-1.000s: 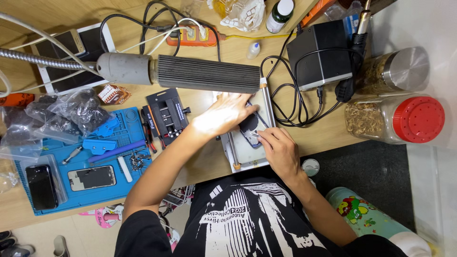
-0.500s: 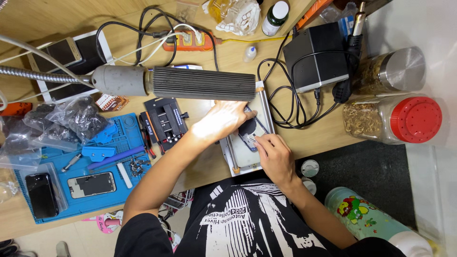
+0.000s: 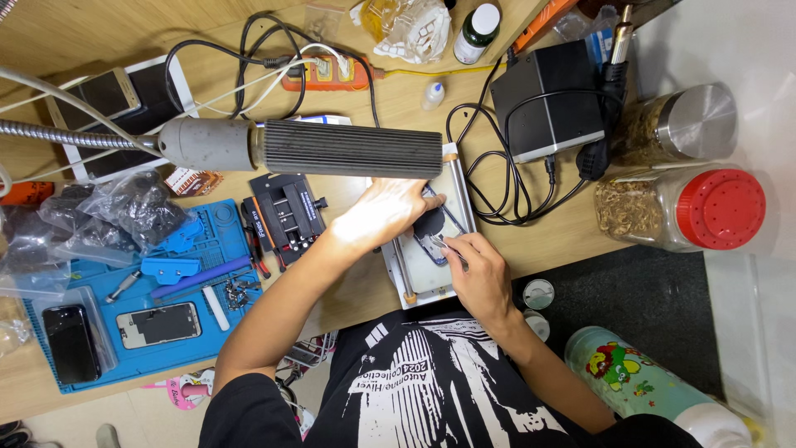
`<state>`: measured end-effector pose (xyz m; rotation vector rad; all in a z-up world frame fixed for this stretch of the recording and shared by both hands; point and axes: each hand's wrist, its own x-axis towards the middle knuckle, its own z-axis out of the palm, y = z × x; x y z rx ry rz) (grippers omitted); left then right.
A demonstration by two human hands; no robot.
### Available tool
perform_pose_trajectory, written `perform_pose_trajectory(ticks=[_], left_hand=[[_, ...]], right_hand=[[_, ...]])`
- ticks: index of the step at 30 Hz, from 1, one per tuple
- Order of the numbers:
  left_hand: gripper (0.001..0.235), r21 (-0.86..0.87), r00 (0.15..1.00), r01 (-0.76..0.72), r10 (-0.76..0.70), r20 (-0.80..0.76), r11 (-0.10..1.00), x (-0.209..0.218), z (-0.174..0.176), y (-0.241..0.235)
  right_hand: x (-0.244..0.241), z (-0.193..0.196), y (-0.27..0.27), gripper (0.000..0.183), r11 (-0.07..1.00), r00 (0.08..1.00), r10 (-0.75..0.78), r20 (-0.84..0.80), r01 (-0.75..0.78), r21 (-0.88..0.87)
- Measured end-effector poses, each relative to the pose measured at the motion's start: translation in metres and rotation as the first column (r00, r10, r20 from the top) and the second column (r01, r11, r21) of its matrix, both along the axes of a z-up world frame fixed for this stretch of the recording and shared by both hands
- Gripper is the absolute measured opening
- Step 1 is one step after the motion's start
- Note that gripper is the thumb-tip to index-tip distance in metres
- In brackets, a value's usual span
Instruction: The person uses a small metal tool to scrape and adjust components on a disassembled mobile phone placed on a workbench. The person repeatedly scrapes the same area of the phone's internal frame and occasionally repositions the phone.
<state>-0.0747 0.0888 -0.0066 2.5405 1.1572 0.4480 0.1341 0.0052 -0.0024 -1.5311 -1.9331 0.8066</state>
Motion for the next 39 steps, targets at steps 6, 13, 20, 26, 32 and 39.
perform_pose_trajectory(ticks=[6, 13, 20, 26, 32, 39], left_hand=[[0.058, -0.019, 1.0, 0.024, -0.024, -0.011, 1.0, -0.001, -0.001, 0.003], [0.062, -0.02, 0.999, 0.025, -0.026, -0.025, 0.999, -0.001, 0.008, 0.005], [0.044, -0.006, 1.0, 0.004, -0.004, 0.021, 1.0, -0.002, 0.005, 0.006], [0.045, -0.105, 1.0, 0.002, -0.003, -0.008, 0.995, -0.001, 0.002, 0.006], [0.047, -0.043, 1.0, -0.003, 0.003, -0.003, 0.999, 0.001, 0.006, 0.003], [0.052, -0.139, 1.0, 0.003, -0.007, -0.027, 0.99, -0.002, 0.015, 0.001]], right_hand=[[0.0, 0.0, 0.002, 0.016, 0.999, 0.999, 0.013, 0.034, -0.014, 0.039], [0.001, 0.002, 0.004, 0.015, 0.994, 0.994, 0.049, 0.102, -0.059, 0.095], [0.005, 0.007, 0.005, 0.017, 0.997, 0.998, 0.046, -0.037, -0.043, 0.071], [0.013, 0.013, 0.002, 0.018, 1.0, 0.999, 0.011, -0.053, -0.011, -0.003], [0.019, 0.011, 0.004, 0.02, 0.998, 0.998, 0.035, -0.047, -0.032, 0.053], [0.029, 0.012, 0.019, 0.019, 0.999, 0.996, 0.011, -0.088, -0.008, 0.038]])
